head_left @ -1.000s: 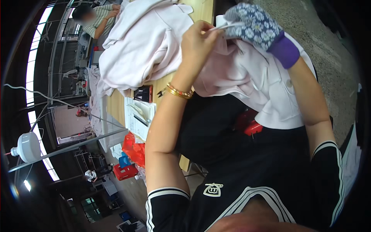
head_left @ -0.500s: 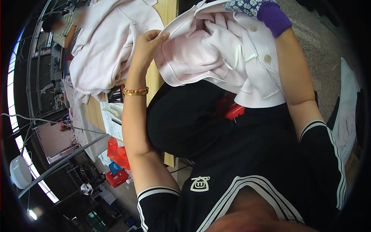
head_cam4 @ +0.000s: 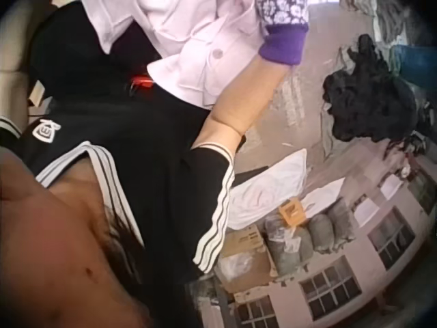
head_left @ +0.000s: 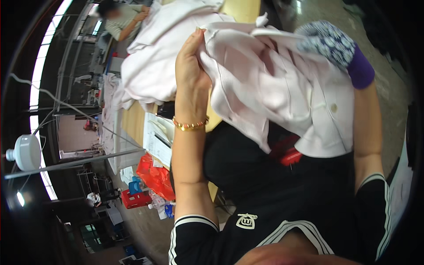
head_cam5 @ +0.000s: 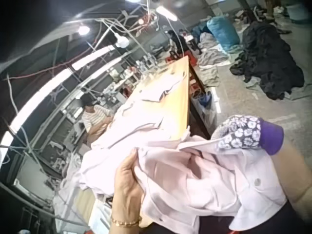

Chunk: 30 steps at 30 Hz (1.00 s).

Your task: Inspecting a pink garment and using tools to trim loose threads and refine the finish.

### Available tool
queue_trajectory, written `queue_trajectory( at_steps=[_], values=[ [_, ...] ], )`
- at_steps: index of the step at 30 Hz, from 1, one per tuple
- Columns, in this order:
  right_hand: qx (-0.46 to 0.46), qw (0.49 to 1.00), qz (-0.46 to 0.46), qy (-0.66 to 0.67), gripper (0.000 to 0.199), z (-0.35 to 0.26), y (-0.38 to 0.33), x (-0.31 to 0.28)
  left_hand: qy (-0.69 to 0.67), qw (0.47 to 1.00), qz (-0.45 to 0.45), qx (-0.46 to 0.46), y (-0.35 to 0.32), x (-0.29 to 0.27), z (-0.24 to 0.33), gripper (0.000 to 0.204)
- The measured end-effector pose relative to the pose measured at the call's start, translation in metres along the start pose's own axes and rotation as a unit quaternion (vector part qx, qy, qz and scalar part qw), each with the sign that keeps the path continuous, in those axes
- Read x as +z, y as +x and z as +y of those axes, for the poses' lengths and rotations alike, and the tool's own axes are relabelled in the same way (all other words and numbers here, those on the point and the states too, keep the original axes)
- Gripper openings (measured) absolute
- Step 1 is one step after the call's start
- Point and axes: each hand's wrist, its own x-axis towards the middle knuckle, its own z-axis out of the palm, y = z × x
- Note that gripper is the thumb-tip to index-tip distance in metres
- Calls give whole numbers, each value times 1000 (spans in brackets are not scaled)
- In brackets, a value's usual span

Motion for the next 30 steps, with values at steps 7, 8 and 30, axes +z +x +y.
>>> queue_trajectory(
  at_steps=[7, 8, 30],
  values=[
    [17, 996, -88, -16, 30, -19, 2, -26, 95, 987, -118, 61, -36, 45, 36, 14],
    [67, 986, -131, -83, 29, -22, 7, -29, 139, 985, -70, 80, -39, 47, 31, 14],
    [123, 973, -35, 195, 29, -122, 6, 6, 378, 913, -68, 140, -37, 27, -10, 21]
  ],
)
